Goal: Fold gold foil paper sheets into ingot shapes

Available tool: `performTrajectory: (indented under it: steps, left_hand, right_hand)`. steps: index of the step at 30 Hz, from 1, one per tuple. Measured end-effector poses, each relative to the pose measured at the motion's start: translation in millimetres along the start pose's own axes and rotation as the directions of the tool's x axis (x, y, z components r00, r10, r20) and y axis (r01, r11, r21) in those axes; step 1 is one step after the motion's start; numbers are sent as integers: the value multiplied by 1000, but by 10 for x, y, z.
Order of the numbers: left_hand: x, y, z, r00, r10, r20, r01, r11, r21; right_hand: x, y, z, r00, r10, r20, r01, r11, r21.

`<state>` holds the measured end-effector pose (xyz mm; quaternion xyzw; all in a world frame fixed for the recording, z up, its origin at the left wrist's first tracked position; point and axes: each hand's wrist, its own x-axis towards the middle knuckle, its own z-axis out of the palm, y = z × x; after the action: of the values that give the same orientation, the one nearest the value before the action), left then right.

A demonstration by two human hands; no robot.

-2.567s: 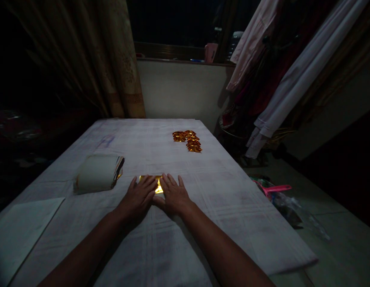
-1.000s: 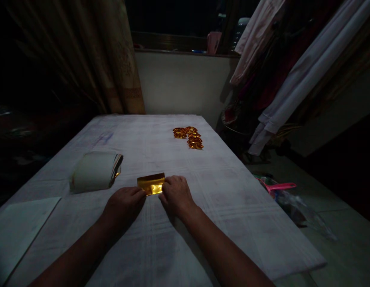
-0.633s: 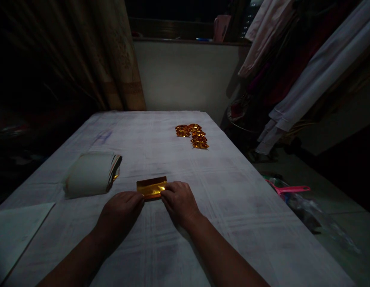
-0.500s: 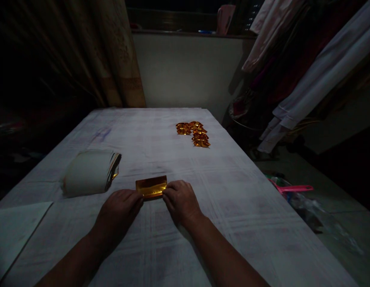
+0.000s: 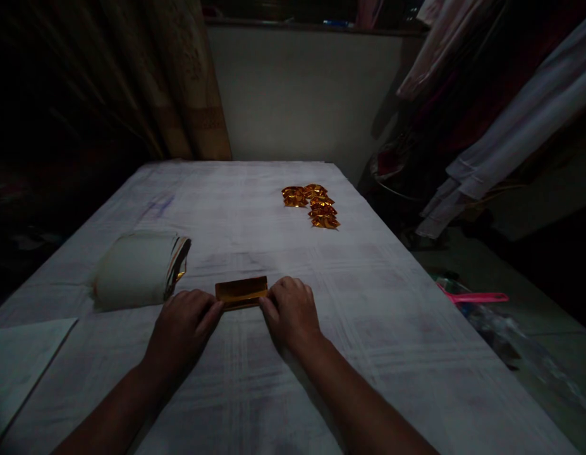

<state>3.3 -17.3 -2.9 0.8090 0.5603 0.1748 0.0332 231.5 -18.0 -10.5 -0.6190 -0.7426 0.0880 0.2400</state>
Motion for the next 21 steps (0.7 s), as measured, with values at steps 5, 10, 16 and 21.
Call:
performTrajectory:
  steps: [5,10,16,21]
  left_hand:
    - [20,34,-23,999,-32,3,32,999,42]
    - [23,46,-32,999,-37,-7,38,998,50]
    - [37,46,-42,999,-46,-3,46,998,46]
    - [51,41,-53,998,-63,1,63,997,37]
  right_hand:
    - [43,-22,-12,999,24,25,-23,998,-60]
    - [31,-30,10,1000,28,-2,-28,998,-57]
    - [18,6,63,999,23,-30,-23,999,-23]
    - [16,19,78,998,10,-54,-11,1000,-26]
